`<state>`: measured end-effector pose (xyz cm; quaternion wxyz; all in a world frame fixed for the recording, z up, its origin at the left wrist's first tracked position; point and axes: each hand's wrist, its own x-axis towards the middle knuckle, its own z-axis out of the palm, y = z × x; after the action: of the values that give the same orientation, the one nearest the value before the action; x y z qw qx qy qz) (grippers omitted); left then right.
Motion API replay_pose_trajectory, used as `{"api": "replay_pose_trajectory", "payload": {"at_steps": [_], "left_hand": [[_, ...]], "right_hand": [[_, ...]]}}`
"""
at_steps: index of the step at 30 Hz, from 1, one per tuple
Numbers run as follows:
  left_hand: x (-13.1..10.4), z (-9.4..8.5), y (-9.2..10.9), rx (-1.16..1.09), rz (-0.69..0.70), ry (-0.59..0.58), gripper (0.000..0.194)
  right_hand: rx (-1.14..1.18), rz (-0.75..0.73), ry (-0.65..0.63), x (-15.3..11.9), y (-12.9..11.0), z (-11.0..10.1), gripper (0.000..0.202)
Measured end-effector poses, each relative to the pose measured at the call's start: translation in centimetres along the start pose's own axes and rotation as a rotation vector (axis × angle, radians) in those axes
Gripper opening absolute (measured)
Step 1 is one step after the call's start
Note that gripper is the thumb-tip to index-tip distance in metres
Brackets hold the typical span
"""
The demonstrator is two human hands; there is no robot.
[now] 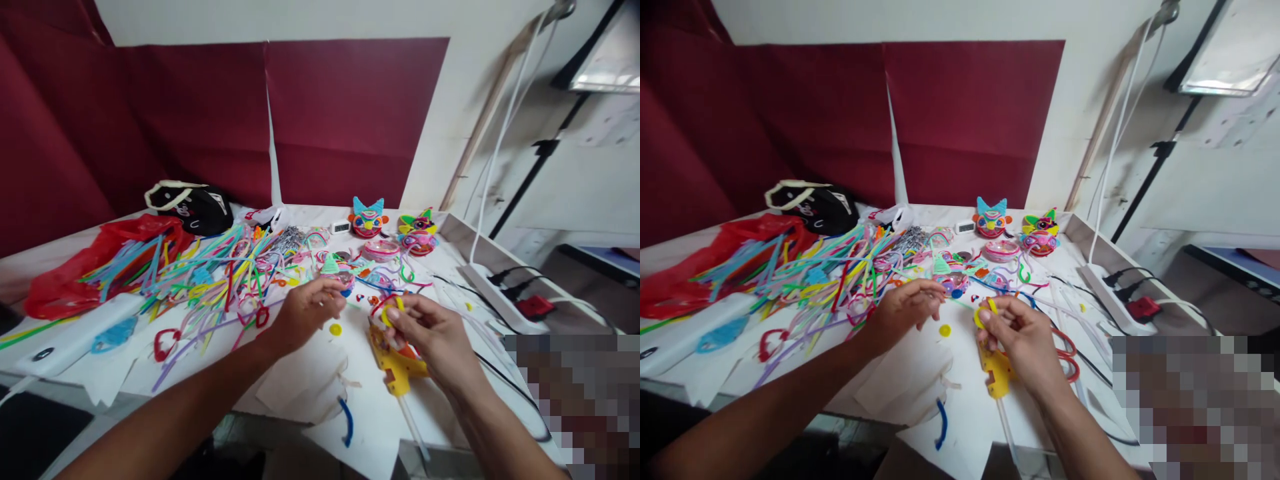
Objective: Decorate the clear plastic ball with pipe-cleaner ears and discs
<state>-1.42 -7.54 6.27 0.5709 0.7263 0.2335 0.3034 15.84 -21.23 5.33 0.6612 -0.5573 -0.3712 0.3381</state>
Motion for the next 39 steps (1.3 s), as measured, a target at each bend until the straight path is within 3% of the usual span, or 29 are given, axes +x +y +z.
{"api": "replay_pose_trajectory", "payload": {"at_steps": [4, 8, 16, 21, 32, 39], "left_hand": [[-0.4, 2.0, -0.1, -0.017, -0.049, -0.042, 0.037], [0.0, 2.5, -1.0, -0.044, -0.08, -0.028, 0.029], [0.7, 2.0, -1.5, -0.117, -0.066, 0.018, 0.022], [0.8, 1.7, -2.4, -0.168, -0.117, 0.023, 0.024], [1.0, 1.8, -3.8, -0.195, -0.083, -0.075, 0.029], [0.8, 0.8, -4.3, -0.042, -0.053, -0.146, 0.025]], "right_hand": [[0.063, 0.043, -0.083, 1.6, -0.5, 1.6, 0.037], [0.016, 0.085, -0.12, 2.2, -0.6, 2.7, 0.036], [0.006, 0.102, -0.179, 3.1, -0.2, 3.4, 0.039], [-0.056, 0.119, -0.141, 3.1, 0.6, 3.1, 0.041], [-0.003, 0.168, -0.131, 2.9, 1.6, 3.5, 0.043], [-0.012, 0.178, -0.157, 2.8, 2.0, 3.3, 0.037]]}}
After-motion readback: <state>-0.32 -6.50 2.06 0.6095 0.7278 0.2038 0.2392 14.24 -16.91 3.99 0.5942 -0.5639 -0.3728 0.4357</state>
